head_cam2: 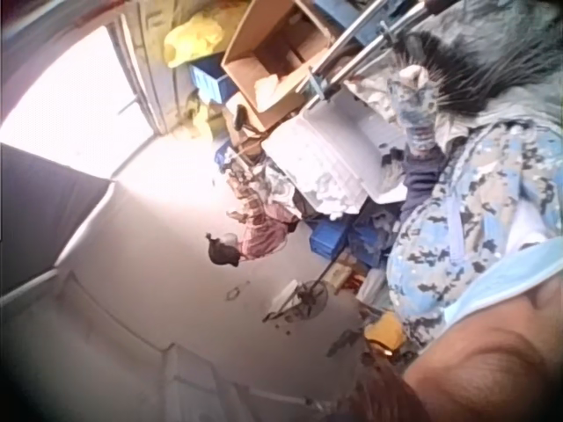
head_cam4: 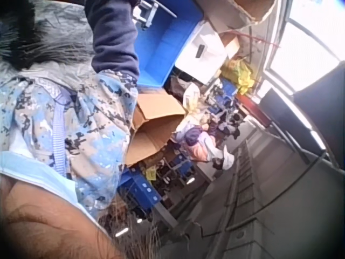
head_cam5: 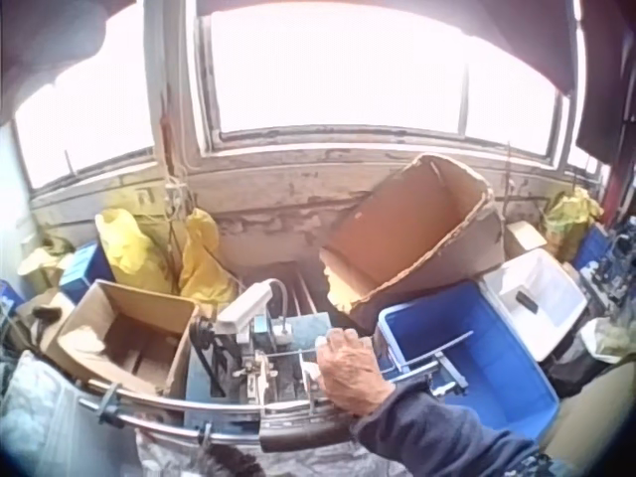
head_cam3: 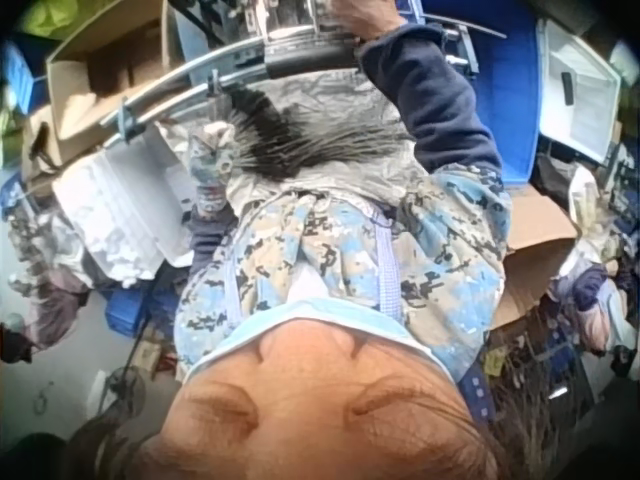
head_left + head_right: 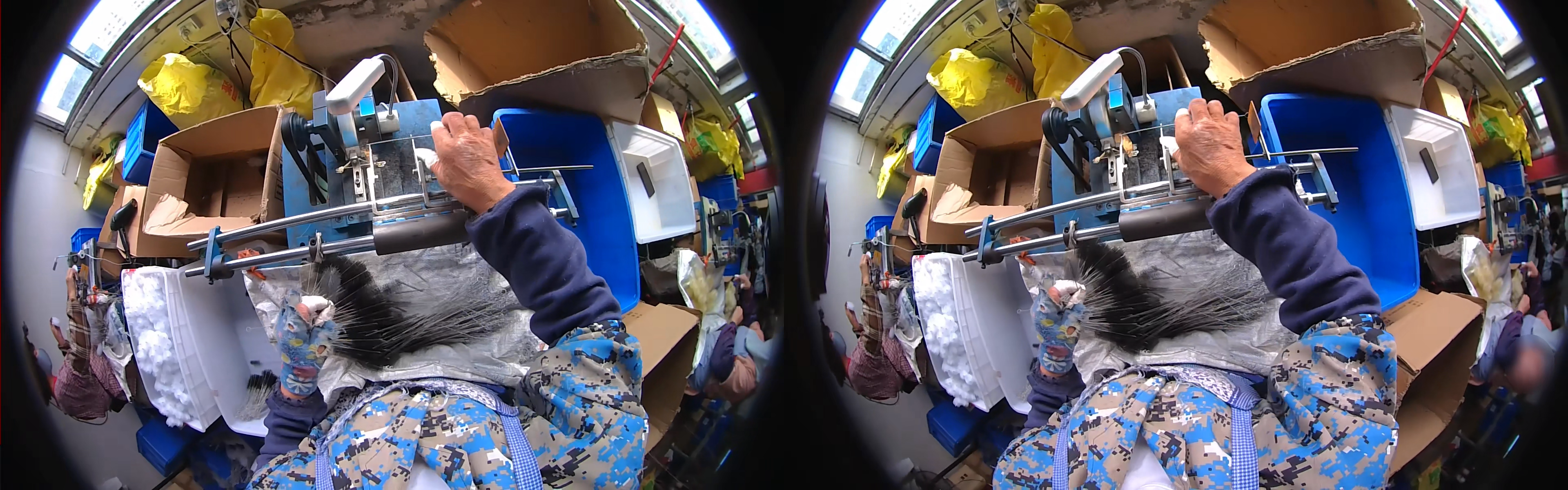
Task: The person operates a small blue benchtop machine, repeatedly feeding thin black rods into a cutting or grinding mechanism. They hold the rods with gloved hands and guide them through the machine's rollers, then remove the processed pieces. The workspace is cluttered with boxes and bins.
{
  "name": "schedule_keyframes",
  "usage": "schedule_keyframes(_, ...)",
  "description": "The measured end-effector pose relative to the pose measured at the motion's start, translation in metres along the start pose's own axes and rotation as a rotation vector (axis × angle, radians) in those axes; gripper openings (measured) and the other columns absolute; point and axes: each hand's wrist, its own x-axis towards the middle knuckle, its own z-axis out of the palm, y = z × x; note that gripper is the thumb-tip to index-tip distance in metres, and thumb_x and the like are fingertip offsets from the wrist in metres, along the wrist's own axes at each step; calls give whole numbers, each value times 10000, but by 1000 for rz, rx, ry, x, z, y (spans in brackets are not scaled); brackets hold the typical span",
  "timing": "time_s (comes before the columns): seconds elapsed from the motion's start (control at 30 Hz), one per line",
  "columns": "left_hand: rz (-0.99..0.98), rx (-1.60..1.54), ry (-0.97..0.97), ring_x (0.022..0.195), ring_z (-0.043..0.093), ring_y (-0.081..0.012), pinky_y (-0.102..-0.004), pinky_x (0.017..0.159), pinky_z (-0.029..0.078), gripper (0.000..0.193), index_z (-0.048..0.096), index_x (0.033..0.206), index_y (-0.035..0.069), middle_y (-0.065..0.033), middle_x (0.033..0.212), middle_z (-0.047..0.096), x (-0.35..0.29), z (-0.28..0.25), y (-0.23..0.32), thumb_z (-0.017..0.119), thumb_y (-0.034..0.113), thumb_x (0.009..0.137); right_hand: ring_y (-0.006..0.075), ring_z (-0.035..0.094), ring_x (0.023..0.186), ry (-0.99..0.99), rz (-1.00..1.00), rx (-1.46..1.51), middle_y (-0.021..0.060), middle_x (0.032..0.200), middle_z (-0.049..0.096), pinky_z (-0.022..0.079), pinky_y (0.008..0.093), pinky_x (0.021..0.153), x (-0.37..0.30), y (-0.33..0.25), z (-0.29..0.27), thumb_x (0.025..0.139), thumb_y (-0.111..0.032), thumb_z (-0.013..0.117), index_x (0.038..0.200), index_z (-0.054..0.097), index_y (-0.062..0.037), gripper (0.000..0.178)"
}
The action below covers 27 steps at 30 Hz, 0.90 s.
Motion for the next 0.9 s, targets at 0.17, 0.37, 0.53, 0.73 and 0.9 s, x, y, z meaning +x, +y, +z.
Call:
schedule_keyframes(0.17,62,-18,-17,626,576,-190,-296,599,450,146,638,855,54,-53,728,613,10,11,11,650,30,711,247,524,931,-204,7,-129,91,858,608,379,419,745,19,15,12,777,-103,518,856,634,-79,143)
schedule_keyframes(0.37,-433,-545,266,692,599,-156,-264,649,483,54,574,866,8,-85,782,623,-7,-14,6,599,34,825,276,562,748,-257,-152,59,69,678,595,397,373,668,-40,1,-62,719,-5,542,782,602,-78,114)
schedule_keyframes(0.53,-294,-533,-28,663,584,-142,-262,616,487,66,575,881,8,-60,748,599,15,9,31,596,17,819,265,551,769,-74,-286,786,121,828,581,435,374,747,-94,-64,-59,753,-64,643,918,606,-15,176)
schedule_keyframes(0.73,213,-284,-116,659,585,-226,-309,616,477,274,610,957,92,-74,774,590,17,34,39,701,53,701,121,565,713,-132,78,1960,85,851,622,457,250,641,-83,-97,-69,911,-90,500,998,590,12,162)
schedule_keyframes(0.9,144,509,-304,913,559,-327,-479,855,410,420,566,1031,15,-137,906,587,2,16,-28,711,166,667,82,527,616,0,128,1319,82,721,597,429,211,556,-40,-36,-97,872,2,507,986,571,35,135)
